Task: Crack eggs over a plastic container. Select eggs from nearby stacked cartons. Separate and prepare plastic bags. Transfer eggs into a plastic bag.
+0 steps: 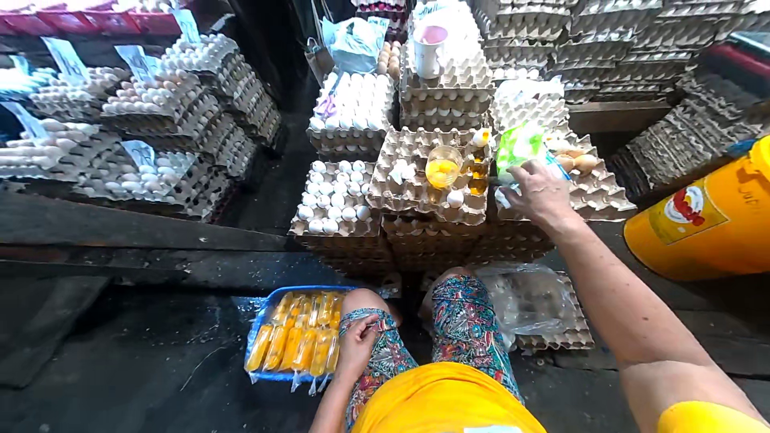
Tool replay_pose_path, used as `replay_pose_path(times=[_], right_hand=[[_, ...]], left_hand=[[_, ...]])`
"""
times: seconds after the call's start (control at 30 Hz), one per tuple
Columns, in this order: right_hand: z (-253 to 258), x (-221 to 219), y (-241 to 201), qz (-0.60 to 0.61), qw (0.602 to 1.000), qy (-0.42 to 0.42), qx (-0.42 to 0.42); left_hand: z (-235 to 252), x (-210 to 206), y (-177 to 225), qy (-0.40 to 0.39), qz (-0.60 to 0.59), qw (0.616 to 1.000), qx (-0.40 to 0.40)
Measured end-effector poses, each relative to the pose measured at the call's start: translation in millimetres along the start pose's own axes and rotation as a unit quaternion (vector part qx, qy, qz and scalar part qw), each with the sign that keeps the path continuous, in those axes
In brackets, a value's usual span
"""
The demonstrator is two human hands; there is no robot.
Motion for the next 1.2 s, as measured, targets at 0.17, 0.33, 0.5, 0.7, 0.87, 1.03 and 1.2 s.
replay_pose_path(times=[0.17, 0.33, 0.5, 0.7, 0.87, 1.03, 1.2], right_hand=[[23.6, -23.1, -27.2, -0.099, 0.994, 0.023, 0.047], [28.7, -42.4, -36.3, -0.186, 0.979, -0.057, 0.054], [33.7, -18.9, -5.6, -0.01, 0.995, -0.075, -0.061], [21.9, 52.5, 49.4, 0.324, 0.938, 0.025, -0.121], [-17.4, 91.0, 17.3, 0.451, 0.892, 0.003, -0.031], [-95.7, 73.2, -92.3, 0.335, 0.918, -0.148, 0.154], [-158.2, 24.4, -165.7, 0.351, 0.863, -0.216, 0.292]], left_hand=[[-2.0, 1.5, 1.7, -0.009, 0.017, 1.0, -0.017], [-8.5, 2.4, -1.1, -0.01, 0.019, 1.0, -0.016], [-9.7, 0.3, -5.2, -0.018, 0.018, 1.0, -0.006], [-9.0, -1.6, -5.2, -0.027, 0.001, 1.0, 0.005], [-0.8, -3.7, 52.7, -0.048, -0.067, 0.996, -0.043], [6.2, -10.7, 185.6, -0.052, -0.096, 0.956, -0.272], [5.9, -34.2, 222.3, -0.154, -0.181, 0.917, -0.32]])
Point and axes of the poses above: each hand's wrist, its own z-axis towards the middle knuckle, its own x-axis out of the back of the hand, y = z × x, the point moved 7 cm from there along z, towards the middle knuckle, and after that the axes turned 9 degrees about -x, right-handed, at the moved point
